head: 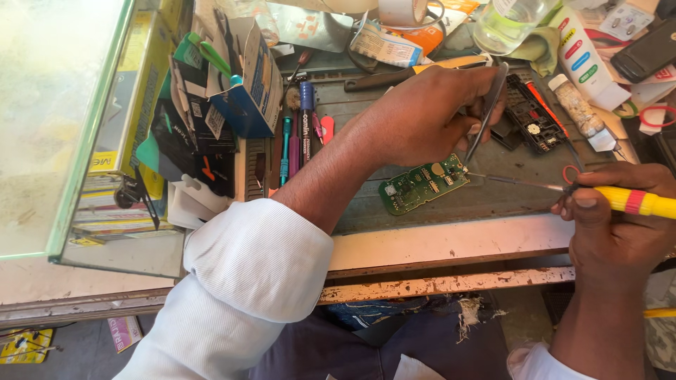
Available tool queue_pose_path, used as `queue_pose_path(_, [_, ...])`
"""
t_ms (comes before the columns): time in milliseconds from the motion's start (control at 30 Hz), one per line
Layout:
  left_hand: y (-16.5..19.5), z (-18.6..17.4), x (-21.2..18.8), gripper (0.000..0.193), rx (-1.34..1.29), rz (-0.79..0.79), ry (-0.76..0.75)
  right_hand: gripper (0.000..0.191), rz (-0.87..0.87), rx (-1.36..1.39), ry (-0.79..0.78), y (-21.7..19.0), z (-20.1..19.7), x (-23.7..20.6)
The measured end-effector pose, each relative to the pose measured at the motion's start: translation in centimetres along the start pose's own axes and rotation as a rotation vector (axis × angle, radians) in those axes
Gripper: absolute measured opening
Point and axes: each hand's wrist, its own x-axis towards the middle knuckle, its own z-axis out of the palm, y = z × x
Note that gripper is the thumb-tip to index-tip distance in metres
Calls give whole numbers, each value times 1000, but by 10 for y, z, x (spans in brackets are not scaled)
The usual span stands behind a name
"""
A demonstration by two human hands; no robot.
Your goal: The person uses a scraper to pry open the housing of a mobile phone, removes the display panel and battery by hand, and then uses a soldering iron and tweezers to manipulate components on the internal circuit board.
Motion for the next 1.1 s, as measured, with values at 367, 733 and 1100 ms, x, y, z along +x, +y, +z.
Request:
queue_pose_path(367, [6,-1,0,20,-11,3,-4,40,-45,8,-27,-10,6,3])
queue_pose_path(733, [9,-2,0,24,7,7,4,39,-44,-32,-20,-23,10,7])
queue_pose_path(1100, [9,-3,0,23,22,35,-13,37,-12,107,84,-17,11,5])
